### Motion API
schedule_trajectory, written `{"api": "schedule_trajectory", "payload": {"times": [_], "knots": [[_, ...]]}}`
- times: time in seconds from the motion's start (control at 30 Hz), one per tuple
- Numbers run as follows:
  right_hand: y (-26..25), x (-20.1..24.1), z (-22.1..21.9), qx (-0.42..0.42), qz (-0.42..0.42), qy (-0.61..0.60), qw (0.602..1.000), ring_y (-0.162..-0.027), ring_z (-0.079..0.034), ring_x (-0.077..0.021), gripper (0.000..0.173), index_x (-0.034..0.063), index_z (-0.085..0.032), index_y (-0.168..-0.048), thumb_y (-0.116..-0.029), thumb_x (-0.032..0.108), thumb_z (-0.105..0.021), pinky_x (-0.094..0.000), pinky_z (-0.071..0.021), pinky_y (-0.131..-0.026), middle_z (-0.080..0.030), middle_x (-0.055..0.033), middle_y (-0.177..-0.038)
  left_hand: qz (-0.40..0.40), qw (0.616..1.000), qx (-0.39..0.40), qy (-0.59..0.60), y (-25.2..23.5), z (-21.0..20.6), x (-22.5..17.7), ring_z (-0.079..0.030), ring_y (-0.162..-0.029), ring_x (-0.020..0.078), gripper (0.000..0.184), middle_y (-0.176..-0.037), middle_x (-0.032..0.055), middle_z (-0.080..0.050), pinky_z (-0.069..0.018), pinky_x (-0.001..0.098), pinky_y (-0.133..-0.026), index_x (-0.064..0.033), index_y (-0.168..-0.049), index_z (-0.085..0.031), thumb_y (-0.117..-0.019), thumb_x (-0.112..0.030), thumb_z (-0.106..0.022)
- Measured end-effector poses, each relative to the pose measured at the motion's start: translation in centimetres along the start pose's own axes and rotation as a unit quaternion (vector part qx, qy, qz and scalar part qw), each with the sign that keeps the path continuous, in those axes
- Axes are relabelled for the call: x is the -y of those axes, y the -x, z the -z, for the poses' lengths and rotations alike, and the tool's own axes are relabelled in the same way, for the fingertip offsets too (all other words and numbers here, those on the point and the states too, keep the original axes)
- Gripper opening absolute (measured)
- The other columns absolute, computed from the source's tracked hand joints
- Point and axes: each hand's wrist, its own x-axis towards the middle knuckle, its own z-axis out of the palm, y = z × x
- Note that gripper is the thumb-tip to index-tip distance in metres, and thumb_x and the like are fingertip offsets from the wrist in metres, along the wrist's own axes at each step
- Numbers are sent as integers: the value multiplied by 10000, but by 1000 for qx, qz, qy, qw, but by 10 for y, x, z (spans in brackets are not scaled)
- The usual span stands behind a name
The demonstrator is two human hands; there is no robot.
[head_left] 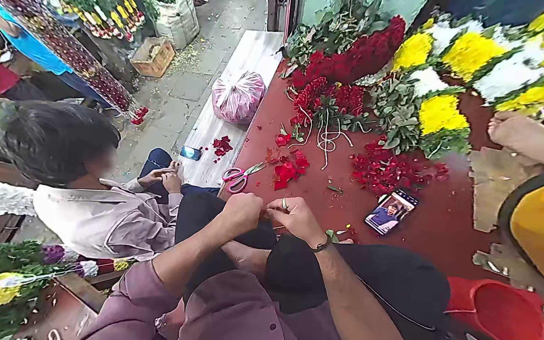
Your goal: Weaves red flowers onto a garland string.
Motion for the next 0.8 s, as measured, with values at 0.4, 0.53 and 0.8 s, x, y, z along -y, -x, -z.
{"api": "schedule_trajectory", "payload": {"times": [0.4,0.53,0.8], "knots": [[1,-5,-1,42,-21,-91,995,-734,-679,-20,94,46,-801,-918,-924,84,-716,-225,-570,-719,-762,-5,-824,-29,783,-118,610,-24,3,60,-580,-588,90,133,-681,24,-631,-518,252,-587,-22,-835,-694,-949,-90,-686],[0,-8,-4,49,-24,-89,995,-731,-675,-20,96,42,-796,-926,-930,85,-710,-222,-566,-715,-758,-4,-824,-9,809,-132,573,-19,0,62,-587,-577,101,109,-704,55,-660,-527,256,-580,9,-882,-717,-942,-83,-716],[-1,2,7,-52,-22,-145,988,-650,-620,-48,107,20,-792,-964,-931,83,-712,-229,-522,-610,-750,-39,-831,-31,860,-115,496,-22,-10,58,-682,-710,152,87,-805,69,-722,-594,336,-703,-17,-895,-738,-914,-103,-739]]}}
